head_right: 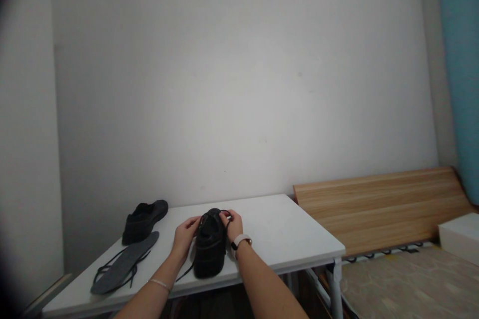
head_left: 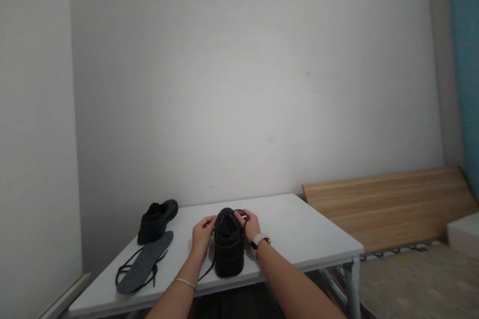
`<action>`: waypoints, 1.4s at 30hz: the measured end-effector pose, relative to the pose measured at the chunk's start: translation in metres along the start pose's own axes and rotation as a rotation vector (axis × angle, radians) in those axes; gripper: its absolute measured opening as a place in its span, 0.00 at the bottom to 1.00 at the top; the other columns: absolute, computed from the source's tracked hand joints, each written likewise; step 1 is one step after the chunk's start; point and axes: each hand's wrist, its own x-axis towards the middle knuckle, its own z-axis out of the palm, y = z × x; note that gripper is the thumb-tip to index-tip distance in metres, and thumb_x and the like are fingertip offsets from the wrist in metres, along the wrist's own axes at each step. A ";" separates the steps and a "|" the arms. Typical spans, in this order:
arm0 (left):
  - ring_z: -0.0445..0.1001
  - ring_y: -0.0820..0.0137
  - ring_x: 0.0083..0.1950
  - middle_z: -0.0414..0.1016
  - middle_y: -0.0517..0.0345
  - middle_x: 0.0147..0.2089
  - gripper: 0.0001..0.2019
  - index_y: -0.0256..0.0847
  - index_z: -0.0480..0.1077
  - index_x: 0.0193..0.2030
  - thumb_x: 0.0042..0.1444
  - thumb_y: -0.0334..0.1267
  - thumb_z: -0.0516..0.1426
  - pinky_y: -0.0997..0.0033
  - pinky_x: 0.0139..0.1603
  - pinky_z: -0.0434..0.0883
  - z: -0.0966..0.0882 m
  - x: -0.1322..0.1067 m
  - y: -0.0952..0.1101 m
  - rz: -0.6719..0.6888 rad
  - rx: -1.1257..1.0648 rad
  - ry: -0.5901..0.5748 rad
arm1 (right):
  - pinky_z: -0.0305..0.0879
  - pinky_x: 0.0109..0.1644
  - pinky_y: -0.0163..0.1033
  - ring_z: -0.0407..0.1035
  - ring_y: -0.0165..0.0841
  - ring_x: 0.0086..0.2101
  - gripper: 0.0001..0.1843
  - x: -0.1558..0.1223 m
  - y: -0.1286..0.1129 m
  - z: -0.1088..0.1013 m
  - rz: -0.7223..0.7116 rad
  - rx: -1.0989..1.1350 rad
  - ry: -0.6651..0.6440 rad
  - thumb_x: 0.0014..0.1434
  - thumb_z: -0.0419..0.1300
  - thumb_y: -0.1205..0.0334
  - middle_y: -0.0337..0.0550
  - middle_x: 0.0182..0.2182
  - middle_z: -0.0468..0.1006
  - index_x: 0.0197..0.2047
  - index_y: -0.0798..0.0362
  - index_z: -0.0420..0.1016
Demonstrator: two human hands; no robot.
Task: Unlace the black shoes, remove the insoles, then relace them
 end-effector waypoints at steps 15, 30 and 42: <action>0.76 0.61 0.32 0.80 0.49 0.27 0.22 0.36 0.77 0.27 0.38 0.56 0.66 0.64 0.36 0.72 0.006 0.011 0.003 0.092 0.019 0.025 | 0.73 0.40 0.41 0.73 0.31 0.35 0.10 0.001 0.001 0.003 -0.030 0.013 0.057 0.65 0.60 0.58 0.41 0.36 0.77 0.41 0.58 0.74; 0.72 0.67 0.27 0.78 0.52 0.28 0.27 0.34 0.78 0.33 0.38 0.59 0.66 0.70 0.28 0.67 0.002 0.004 0.006 0.057 0.017 0.065 | 0.73 0.42 0.42 0.73 0.32 0.37 0.10 -0.001 -0.002 -0.001 0.017 -0.026 0.062 0.65 0.60 0.58 0.43 0.40 0.76 0.44 0.57 0.73; 0.77 0.60 0.36 0.82 0.45 0.35 0.25 0.35 0.80 0.35 0.40 0.57 0.66 0.66 0.33 0.71 0.002 0.001 0.009 0.067 0.035 0.031 | 0.73 0.38 0.39 0.73 0.30 0.34 0.10 -0.002 -0.001 0.000 0.033 -0.038 0.082 0.65 0.60 0.58 0.41 0.37 0.76 0.43 0.57 0.73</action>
